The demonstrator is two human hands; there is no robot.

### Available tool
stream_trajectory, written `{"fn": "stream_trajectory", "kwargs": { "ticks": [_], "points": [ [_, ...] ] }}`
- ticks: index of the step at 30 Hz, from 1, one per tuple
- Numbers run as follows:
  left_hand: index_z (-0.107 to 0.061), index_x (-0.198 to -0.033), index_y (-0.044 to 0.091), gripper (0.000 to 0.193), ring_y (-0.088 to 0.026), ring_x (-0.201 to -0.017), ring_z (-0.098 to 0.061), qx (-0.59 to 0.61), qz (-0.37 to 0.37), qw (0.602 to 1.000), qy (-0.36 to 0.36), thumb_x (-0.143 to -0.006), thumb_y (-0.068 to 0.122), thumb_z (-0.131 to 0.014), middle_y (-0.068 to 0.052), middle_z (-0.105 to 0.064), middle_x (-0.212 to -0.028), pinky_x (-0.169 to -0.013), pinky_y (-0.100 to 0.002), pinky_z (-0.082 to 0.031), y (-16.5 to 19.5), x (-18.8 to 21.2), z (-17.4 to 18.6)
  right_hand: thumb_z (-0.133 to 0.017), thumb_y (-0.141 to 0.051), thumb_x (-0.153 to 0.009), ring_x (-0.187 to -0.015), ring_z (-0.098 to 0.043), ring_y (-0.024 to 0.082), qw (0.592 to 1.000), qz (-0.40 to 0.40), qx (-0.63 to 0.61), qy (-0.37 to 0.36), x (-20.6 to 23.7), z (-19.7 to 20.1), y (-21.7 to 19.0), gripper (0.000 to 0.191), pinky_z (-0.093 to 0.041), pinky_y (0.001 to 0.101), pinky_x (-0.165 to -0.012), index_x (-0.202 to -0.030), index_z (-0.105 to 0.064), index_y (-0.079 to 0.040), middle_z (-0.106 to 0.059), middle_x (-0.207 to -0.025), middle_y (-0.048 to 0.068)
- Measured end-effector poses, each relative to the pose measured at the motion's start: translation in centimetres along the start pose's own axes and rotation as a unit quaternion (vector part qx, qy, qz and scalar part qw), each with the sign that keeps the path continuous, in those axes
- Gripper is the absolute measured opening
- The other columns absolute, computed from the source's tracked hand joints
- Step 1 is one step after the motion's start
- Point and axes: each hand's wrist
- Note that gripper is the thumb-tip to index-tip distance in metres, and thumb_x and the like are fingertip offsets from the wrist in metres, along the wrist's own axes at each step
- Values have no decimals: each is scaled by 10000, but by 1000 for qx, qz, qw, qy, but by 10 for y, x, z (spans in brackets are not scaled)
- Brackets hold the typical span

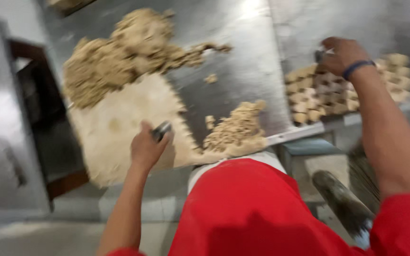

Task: The person uses a metallic cylindrical cutter tool to cut circular pieces from a rolled-out layer of dough, manually positions the cut pieces onto a metal tray, and gathers remaining scraps of dough on the metal surface.

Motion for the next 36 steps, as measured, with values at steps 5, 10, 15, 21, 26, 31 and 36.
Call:
{"fn": "stream_trajectory", "kwargs": {
  "ticks": [5,10,15,21,26,31,36],
  "points": [
    [-521,-1094,84,411,-441,-848,-685,-4,-100,995,5,-883,362,-738,-207,-711,-888,-724,-542,-518,2,-45,5,-825,-323,-848,-1057,-697,291,980,42,-195,29,-2,-76,-148,601,-394,502,-1079,-1345,-659,-30,-764,-1089,144],
    [-552,-1086,70,354,-422,-793,-674,-71,-224,972,-28,-904,318,-728,-194,-688,-857,-711,-521,-526,16,-76,-11,-667,-271,-902,-1028,-669,363,946,221,-233,-51,27,-142,-310,275,-533,473,-930,-1092,-732,-82,-717,-1098,172],
    [-539,-1029,55,331,-403,-806,-680,-65,-312,946,-61,-874,266,-741,-192,-675,-831,-723,-506,-533,1,-104,-24,-699,-256,-805,-920,-599,350,941,240,-215,101,39,-162,-355,382,-458,462,-789,-1139,-710,-71,-623,-971,148],
    [-546,-1037,42,328,-417,-836,-663,23,-249,960,-128,-886,243,-757,-191,-664,-859,-731,-514,-520,-11,-124,-66,-720,-254,-867,-931,-600,327,968,165,-185,47,32,-191,-362,181,-449,461,-821,-975,-668,-119,-601,-961,107],
    [-596,-1051,57,307,-438,-968,-627,116,-364,923,-45,-773,117,-709,-221,-652,-988,-841,-510,-511,-9,-108,-65,-683,-109,-811,-960,-629,343,952,124,-246,132,20,-186,-360,288,-513,457,-816,-1099,-684,-110,-619,-1010,115],
    [-609,-1058,52,359,-416,-911,-640,171,-306,936,-21,-781,201,-781,-204,-665,-971,-800,-495,-521,-14,-86,-26,-658,-77,-834,-1020,-634,357,927,193,-291,136,25,-181,-348,327,-535,455,-887,-1161,-670,-83,-631,-1093,128],
    [-586,-1014,55,350,-417,-848,-653,-22,-278,960,-18,-823,260,-795,-203,-671,-869,-750,-532,-511,-17,-112,1,-676,-93,-846,-1001,-647,342,937,165,-287,112,24,-176,-355,289,-537,444,-867,-1135,-687,-103,-640,-1059,114]
  ]
}}
Point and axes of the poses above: each hand's wrist, its own x-axis away from the middle knuckle, its own z-axis out of the back of the hand, y = z × x
